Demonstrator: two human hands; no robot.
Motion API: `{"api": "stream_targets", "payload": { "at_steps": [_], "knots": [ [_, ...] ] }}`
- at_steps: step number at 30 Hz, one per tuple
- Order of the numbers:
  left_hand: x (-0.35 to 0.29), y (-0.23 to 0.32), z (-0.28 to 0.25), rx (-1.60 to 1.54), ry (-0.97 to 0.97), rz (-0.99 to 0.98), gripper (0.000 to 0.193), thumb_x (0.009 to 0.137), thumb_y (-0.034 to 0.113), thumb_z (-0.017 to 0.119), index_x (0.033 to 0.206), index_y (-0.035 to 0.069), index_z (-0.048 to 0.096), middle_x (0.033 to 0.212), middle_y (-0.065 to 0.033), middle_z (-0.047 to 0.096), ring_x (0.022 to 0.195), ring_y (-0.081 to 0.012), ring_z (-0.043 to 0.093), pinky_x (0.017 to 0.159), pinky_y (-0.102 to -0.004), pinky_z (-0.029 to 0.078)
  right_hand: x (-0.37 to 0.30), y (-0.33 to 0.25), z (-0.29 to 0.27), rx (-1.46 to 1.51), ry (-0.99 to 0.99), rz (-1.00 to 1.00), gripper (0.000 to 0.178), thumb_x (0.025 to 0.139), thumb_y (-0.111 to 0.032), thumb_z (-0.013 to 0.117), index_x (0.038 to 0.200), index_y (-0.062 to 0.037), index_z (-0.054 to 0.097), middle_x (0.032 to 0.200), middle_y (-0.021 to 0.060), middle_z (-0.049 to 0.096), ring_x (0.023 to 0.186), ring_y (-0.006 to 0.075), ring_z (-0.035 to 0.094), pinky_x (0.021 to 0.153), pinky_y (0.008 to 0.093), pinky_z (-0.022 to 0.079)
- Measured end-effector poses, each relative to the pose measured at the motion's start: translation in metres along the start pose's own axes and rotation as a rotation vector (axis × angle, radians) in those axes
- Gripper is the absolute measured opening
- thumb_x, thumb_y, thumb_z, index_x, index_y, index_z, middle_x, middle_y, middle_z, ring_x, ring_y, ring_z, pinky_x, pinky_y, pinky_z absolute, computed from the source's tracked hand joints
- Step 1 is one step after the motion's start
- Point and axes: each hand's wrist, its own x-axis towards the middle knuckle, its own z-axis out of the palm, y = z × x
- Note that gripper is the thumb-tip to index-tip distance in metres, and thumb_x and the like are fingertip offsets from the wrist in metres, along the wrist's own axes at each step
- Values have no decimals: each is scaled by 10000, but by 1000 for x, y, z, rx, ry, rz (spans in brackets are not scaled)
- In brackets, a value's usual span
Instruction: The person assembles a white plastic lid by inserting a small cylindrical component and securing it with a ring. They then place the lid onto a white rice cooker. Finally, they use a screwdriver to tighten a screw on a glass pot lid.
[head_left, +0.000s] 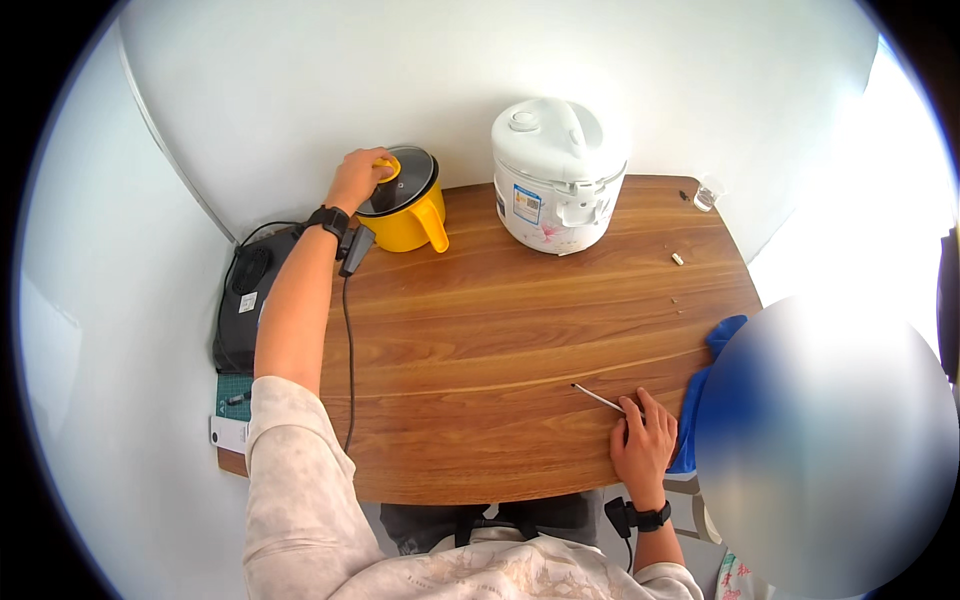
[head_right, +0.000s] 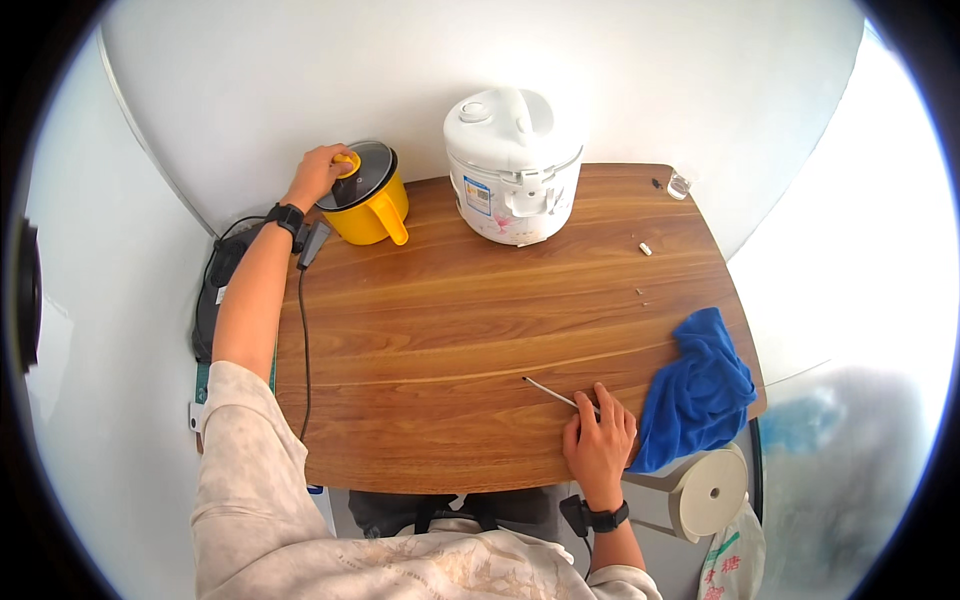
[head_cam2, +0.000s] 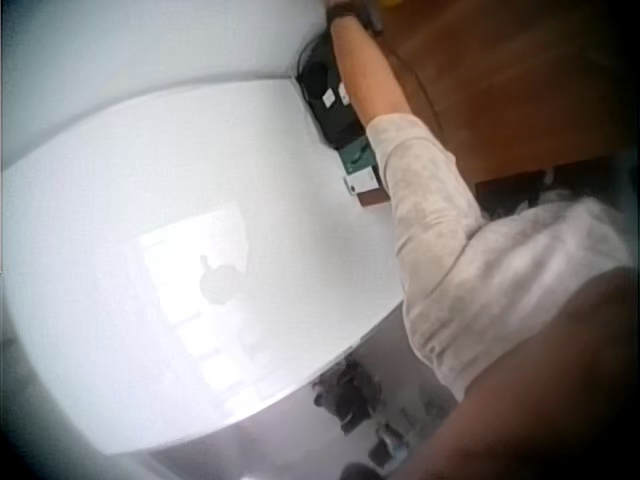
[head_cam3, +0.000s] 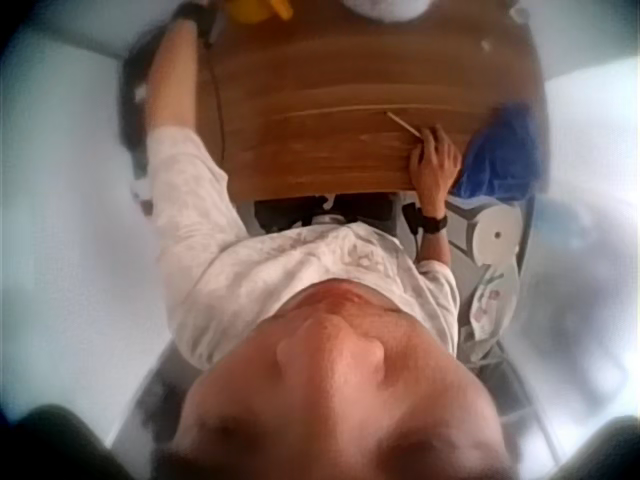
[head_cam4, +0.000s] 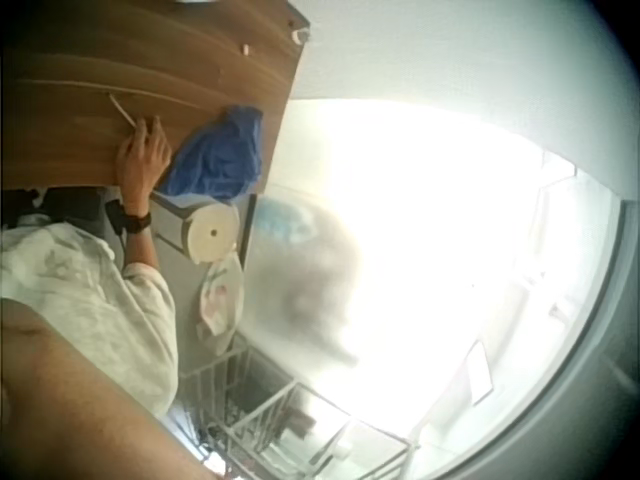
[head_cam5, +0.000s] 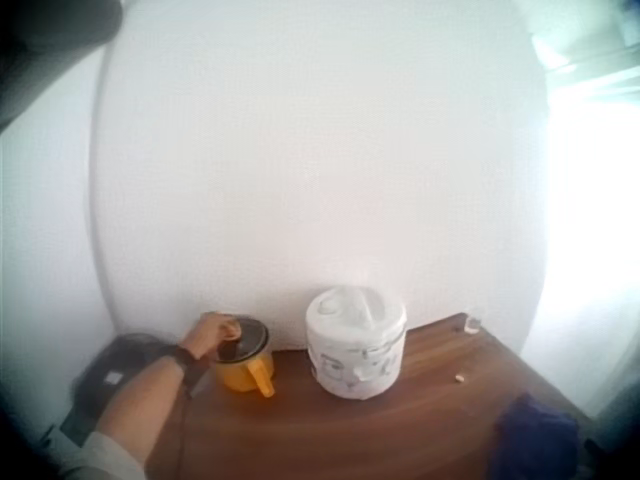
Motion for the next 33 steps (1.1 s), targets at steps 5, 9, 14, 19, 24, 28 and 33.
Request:
{"api": "stream_targets", "payload": {
  "at_steps": [5,9,14,19,24,28,33],
  "knots": [
    [-12,19,-41,-113,117,2,236,954,254,665,1146,120,690,990,-143,704,928,-272,661,824,-378,527,-1,-2,-1,32,4,10,358,809,-67,638,1166,-50,660,1268,160,616,1137,331,587,993,459,412],
    [-52,47,-69,-667,-1,-31,285,1032,293,585,1240,99,606,1070,-45,647,967,-147,615,812,-288,523,-4,-2,-2,11,41,62,406,802,-42,620,1206,-12,604,1295,182,580,1201,347,546,1091,508,353],
    [-152,84,-70,-1335,-199,-122,330,1058,327,521,1291,94,502,1149,-43,612,1050,-168,633,847,-345,578,-18,8,11,-3,66,43,412,812,-4,586,1224,2,574,1310,200,550,1264,346,504,1181,565,252],
    [-220,114,-35,-1626,-195,-294,443,1043,360,528,1387,82,517,1302,-81,640,994,-125,633,755,-274,567,-14,15,20,-6,94,24,384,873,8,581,1256,-23,567,1311,168,555,1271,332,504,1182,586,230],
    [-253,108,4,-1682,-333,-417,447,1029,425,513,1327,95,558,1177,-94,704,836,-106,663,640,-232,545,11,-13,-15,227,-26,54,308,947,-60,592,1255,-56,588,1179,130,642,1089,341,614,1001,447,445],
    [-257,100,26,-1757,-385,-508,401,1050,403,467,1280,94,578,1167,-127,705,796,-106,673,599,-205,534,64,-49,-20,592,-46,-157,289,983,-129,596,1265,-68,609,962,94,681,839,275,674,727,344,520],
    [-254,91,40,-1856,-415,-555,454,1048,465,422,1258,101,593,1152,-154,702,764,-115,647,555,-206,500,143,-91,-13,882,-448,15,272,973,-157,603,1201,-14,646,806,58,660,698,104,564,626,280,464]
  ]
}}
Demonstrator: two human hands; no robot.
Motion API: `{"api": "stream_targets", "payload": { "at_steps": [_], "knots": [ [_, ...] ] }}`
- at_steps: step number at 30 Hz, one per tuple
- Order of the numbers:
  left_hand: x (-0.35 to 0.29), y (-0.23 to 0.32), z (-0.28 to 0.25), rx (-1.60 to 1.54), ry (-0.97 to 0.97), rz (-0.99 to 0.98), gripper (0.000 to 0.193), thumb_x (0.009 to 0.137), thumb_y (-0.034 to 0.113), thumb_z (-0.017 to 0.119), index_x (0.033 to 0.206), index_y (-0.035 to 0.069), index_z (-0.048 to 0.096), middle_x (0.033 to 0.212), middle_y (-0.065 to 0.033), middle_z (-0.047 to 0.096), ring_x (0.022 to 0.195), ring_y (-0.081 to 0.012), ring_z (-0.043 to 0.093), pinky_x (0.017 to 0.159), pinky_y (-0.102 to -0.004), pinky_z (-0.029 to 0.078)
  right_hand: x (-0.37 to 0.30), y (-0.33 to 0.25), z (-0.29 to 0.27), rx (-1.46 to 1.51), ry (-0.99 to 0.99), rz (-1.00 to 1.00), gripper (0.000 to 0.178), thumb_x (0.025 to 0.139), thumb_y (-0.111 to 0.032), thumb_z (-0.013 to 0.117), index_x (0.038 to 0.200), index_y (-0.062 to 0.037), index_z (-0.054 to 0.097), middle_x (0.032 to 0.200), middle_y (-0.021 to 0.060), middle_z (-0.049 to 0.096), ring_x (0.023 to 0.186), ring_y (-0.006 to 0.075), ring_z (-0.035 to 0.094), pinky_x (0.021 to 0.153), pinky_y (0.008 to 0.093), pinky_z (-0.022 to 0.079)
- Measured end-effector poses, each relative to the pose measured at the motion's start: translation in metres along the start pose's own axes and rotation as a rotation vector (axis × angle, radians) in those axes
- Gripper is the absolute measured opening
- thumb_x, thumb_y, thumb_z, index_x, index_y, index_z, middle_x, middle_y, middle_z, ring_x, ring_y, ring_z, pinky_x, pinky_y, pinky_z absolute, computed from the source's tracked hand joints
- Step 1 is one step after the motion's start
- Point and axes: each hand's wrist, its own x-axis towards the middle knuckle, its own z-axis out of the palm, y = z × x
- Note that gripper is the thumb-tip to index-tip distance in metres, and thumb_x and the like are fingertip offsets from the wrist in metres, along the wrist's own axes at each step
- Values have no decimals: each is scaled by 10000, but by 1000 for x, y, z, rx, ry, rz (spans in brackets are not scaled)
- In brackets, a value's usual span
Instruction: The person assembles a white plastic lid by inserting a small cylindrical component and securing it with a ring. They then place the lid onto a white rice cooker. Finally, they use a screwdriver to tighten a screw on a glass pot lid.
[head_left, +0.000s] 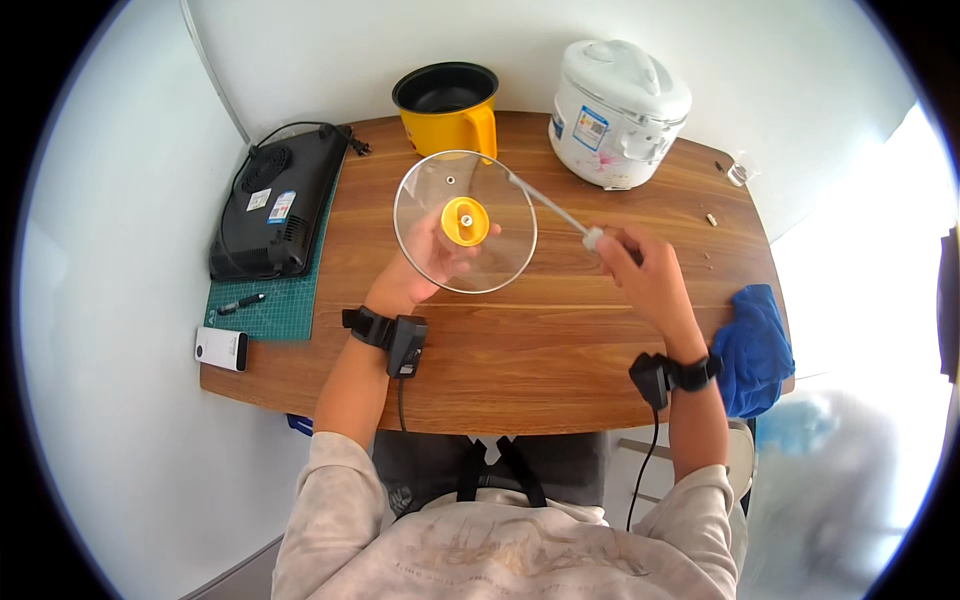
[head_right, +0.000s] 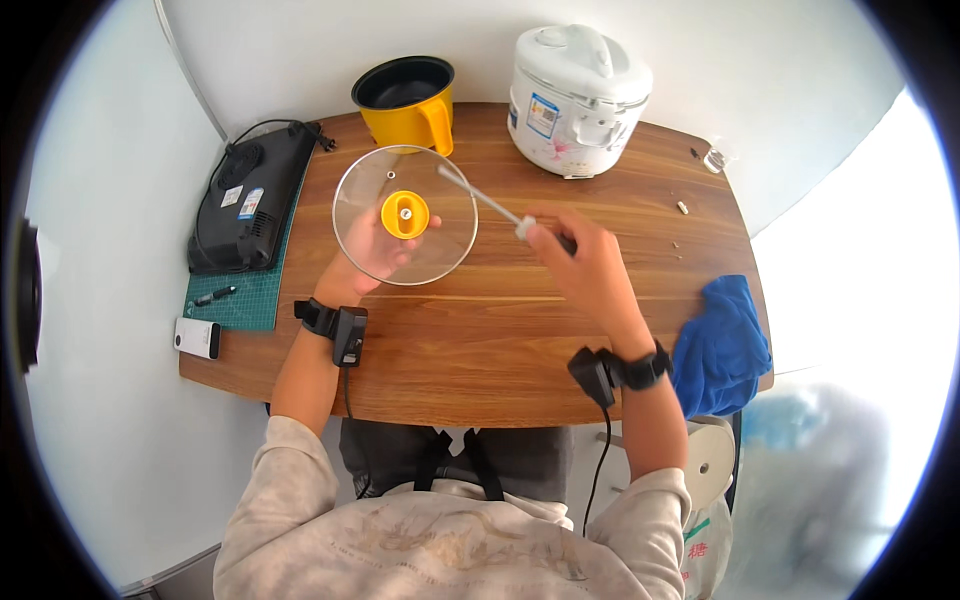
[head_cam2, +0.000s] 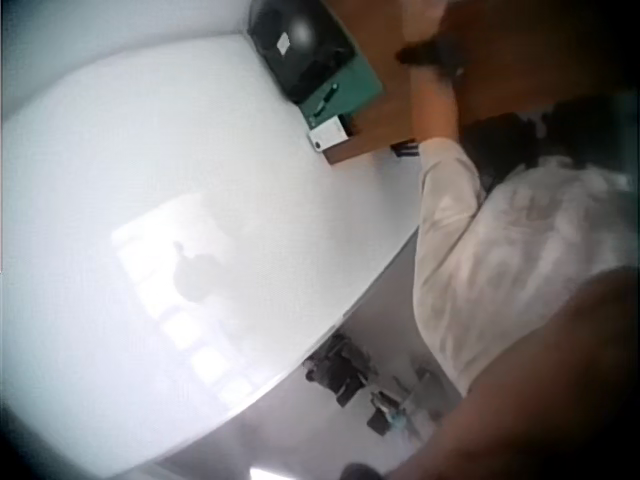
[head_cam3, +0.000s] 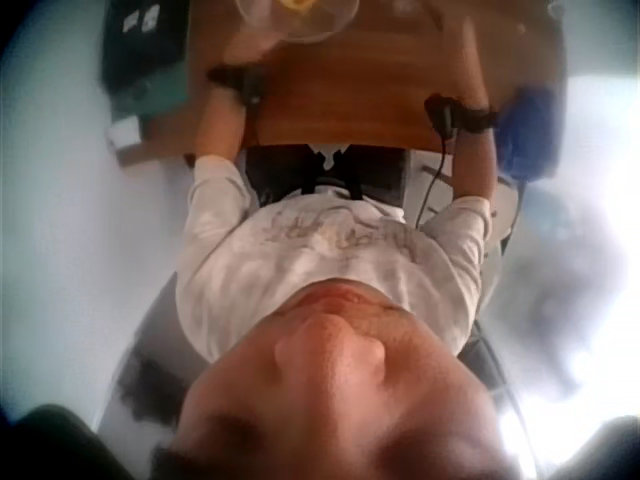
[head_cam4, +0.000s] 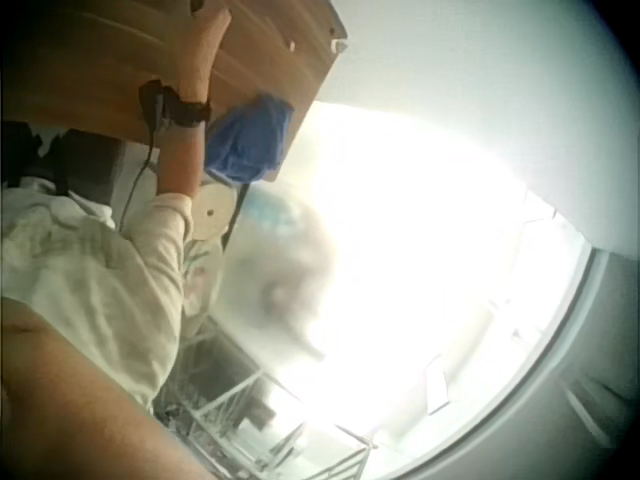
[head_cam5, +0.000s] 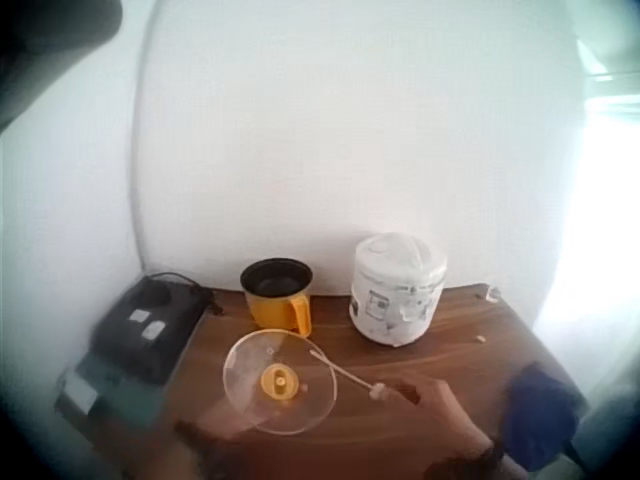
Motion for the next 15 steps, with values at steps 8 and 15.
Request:
{"api": "stream_targets", "payload": {
  "at_steps": [8,15],
  "knots": [
    [-11,-19,-6,-132,-89,-104,728,994,695,298,1301,97,578,1136,-180,697,792,-188,644,648,-310,564,18,36,23,161,-155,149,255,929,-110,653,1159,-11,694,813,16,671,658,38,524,538,198,411],
    [-4,-29,-14,-127,-63,-117,955,923,822,211,1409,50,494,1201,-198,656,1137,-419,623,903,-461,534,7,45,20,1,-95,32,267,866,-90,719,1122,-15,729,906,48,717,764,100,616,696,250,507]
  ]
}}
